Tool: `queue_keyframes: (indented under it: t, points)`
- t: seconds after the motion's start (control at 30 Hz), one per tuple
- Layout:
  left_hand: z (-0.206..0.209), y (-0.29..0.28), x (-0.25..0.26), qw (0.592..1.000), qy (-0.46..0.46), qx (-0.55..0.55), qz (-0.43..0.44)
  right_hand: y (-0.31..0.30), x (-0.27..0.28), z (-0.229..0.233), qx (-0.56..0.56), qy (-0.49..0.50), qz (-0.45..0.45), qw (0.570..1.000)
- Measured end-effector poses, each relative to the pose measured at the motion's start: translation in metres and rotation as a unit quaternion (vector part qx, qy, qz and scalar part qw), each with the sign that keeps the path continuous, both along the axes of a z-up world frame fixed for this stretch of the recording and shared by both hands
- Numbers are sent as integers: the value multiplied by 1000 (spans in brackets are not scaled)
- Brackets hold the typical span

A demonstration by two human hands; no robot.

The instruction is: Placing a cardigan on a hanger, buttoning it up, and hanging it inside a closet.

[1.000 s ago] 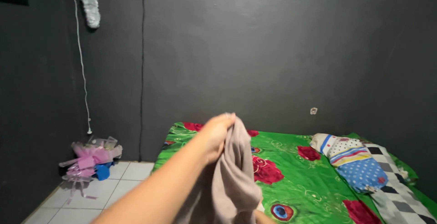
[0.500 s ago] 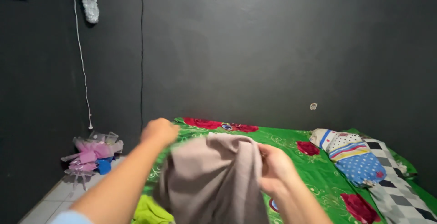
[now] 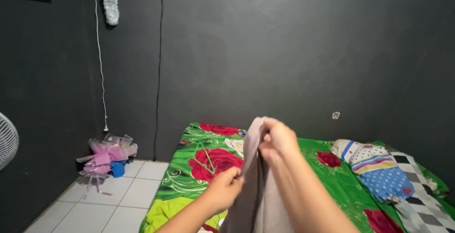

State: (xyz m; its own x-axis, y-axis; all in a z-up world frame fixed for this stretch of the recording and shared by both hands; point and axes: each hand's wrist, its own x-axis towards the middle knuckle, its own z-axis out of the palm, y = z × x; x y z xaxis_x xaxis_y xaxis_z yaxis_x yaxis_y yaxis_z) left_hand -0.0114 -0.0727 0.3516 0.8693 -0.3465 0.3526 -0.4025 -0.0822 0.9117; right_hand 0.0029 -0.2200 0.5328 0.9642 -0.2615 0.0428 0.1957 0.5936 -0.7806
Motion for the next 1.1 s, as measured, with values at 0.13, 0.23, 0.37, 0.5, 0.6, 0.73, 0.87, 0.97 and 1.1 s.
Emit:
queue_keyframes:
  t: [0.13,0.23,0.37,0.5,0.6,0.73,0.87,0.97,1.1]
  points:
    - [29,18,7,998,33,-49,10,-23,22,-17,-29,-69,-6,997]
    - [94,35,-12,948,186,-238,-99,-8,-8,-15,-68,-118,26,990]
    - [162,48,-30,895,236,-322,-201,16,-64,-20,-93,-22,80,992]
    - [198,63,-27,887,271,-286,-239,38,-120,7,-192,99,73,974]
    - [185,71,6,905,253,-241,-243,8,-81,-21,-230,-45,148,961]
    - [222,70,-57,942,290,-99,-138,-7,-79,4,-268,-70,79,958]
    - [189,72,-52,930,346,71,-98,-5,-89,39,-297,-152,57,941]
    - [144,65,-26,949,284,71,-120,0,-101,49,-377,-172,29,910]
    - [103,73,4,967,203,68,-138,-14,-112,53,-484,-176,-23,857]
